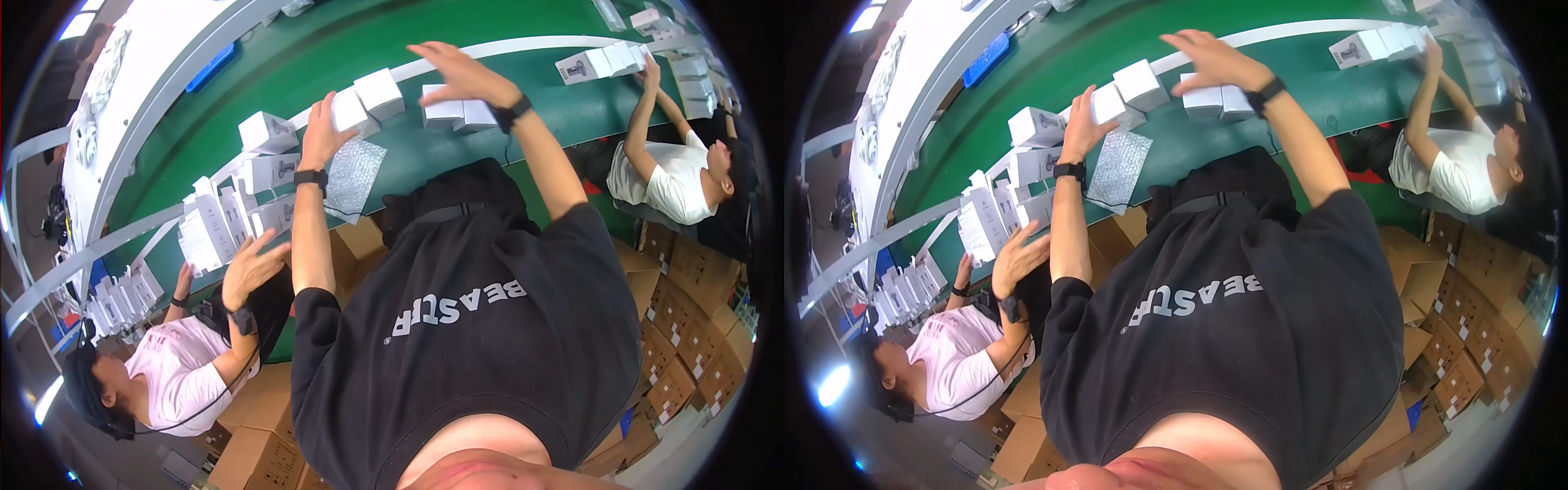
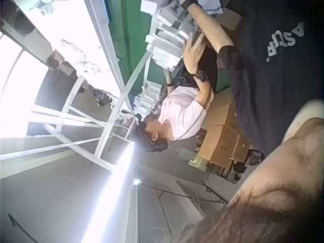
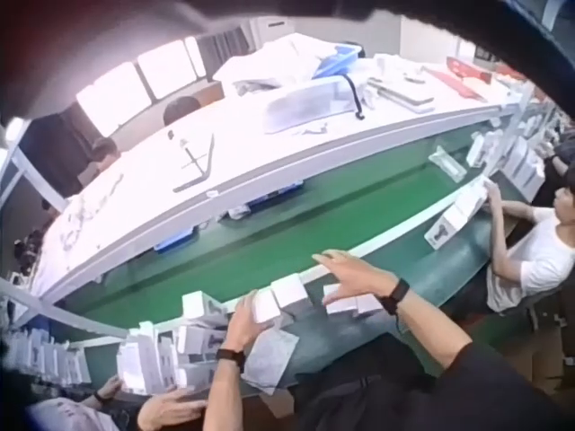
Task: The person gathers white boxes from a conveyor belt, stacks them, and places them into a large cardboard box before moving it aside. Then, the person returns to the belt to fold and pack more white boxes, inserting bubble wrap into one.
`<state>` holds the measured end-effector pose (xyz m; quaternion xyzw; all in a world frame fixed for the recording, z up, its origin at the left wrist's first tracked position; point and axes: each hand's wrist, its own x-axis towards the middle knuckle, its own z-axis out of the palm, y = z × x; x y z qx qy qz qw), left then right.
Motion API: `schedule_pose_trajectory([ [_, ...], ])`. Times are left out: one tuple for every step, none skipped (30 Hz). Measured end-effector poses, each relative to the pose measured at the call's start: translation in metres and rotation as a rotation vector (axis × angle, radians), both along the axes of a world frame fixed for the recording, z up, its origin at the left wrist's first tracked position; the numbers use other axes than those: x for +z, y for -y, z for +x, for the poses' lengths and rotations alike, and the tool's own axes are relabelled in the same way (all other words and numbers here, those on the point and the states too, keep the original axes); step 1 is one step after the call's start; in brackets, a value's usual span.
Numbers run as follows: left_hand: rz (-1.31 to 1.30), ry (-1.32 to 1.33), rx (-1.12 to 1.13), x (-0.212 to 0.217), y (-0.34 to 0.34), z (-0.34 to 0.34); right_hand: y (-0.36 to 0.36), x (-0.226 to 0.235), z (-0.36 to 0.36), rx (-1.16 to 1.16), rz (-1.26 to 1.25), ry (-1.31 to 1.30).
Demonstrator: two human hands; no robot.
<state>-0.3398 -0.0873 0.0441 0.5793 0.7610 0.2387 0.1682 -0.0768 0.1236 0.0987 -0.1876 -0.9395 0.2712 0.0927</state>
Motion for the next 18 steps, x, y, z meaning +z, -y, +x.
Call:
schedule_pose_trajectory([
  [0.021,-0.03,-0.002,0.0,0.0,0.0,-0.006,-0.002,0.026,-0.033,0.019,0.04],
  [0.016,-0.028,-0.004,-0.002,0.001,-0.002,-0.007,-0.007,0.048,-0.063,0.031,0.081],
  [0.027,-0.029,0.002,-0.005,0.001,-0.004,-0.003,-0.011,0.064,-0.074,0.027,0.084],
  [0.042,-0.03,0.011,-0.007,-0.002,-0.007,0.0,-0.016,0.077,-0.106,0.027,0.164],
  [0.054,-0.026,0.016,-0.007,-0.005,-0.006,0.007,-0.02,0.091,-0.143,0.023,0.249],
  [0.053,-0.02,0.004,-0.006,-0.007,-0.006,0.013,-0.025,0.101,-0.179,0.019,0.332],
  [0.102,-0.113,-0.066,0.002,-0.016,-0.004,0.018,-0.024,0.105,-0.2,0.023,0.339],
  [0.151,-0.206,-0.138,0.008,-0.023,-0.002,0.028,-0.022,0.103,-0.25,-0.035,0.286],
  [0.205,-0.298,-0.208,0.014,-0.028,0.002,0.037,-0.021,0.096,-0.3,-0.09,0.23],
  [0.218,-0.292,-0.226,0.016,-0.03,0.007,0.045,-0.021,0.09,-0.346,-0.141,0.171],
  [0.122,-0.305,-0.217,0.018,-0.034,0.015,0.053,-0.026,0.086,-0.375,-0.131,0.175],
  [0.031,-0.322,-0.206,0.021,-0.042,0.022,0.055,-0.036,0.08,-0.366,-0.064,0.18],
  [-0.062,-0.342,-0.191,0.022,-0.05,0.029,0.052,-0.042,0.076,-0.354,0.001,0.185],
  [-0.051,-0.338,-0.21,0.022,-0.049,0.033,0.052,-0.041,0.074,-0.374,0.007,0.189],
  [-0.082,-0.34,-0.201,0.022,-0.048,0.036,0.05,-0.041,0.074,-0.363,-0.037,0.197],
  [-0.108,-0.348,-0.189,0.023,-0.051,0.038,0.045,-0.039,0.072,-0.351,-0.078,0.199],
  [-0.135,-0.356,-0.182,0.025,-0.055,0.042,0.041,-0.04,0.071,-0.373,-0.07,0.198],
  [-0.124,-0.357,-0.198,0.027,-0.055,0.049,0.038,-0.042,0.07,-0.373,-0.07,0.184],
])
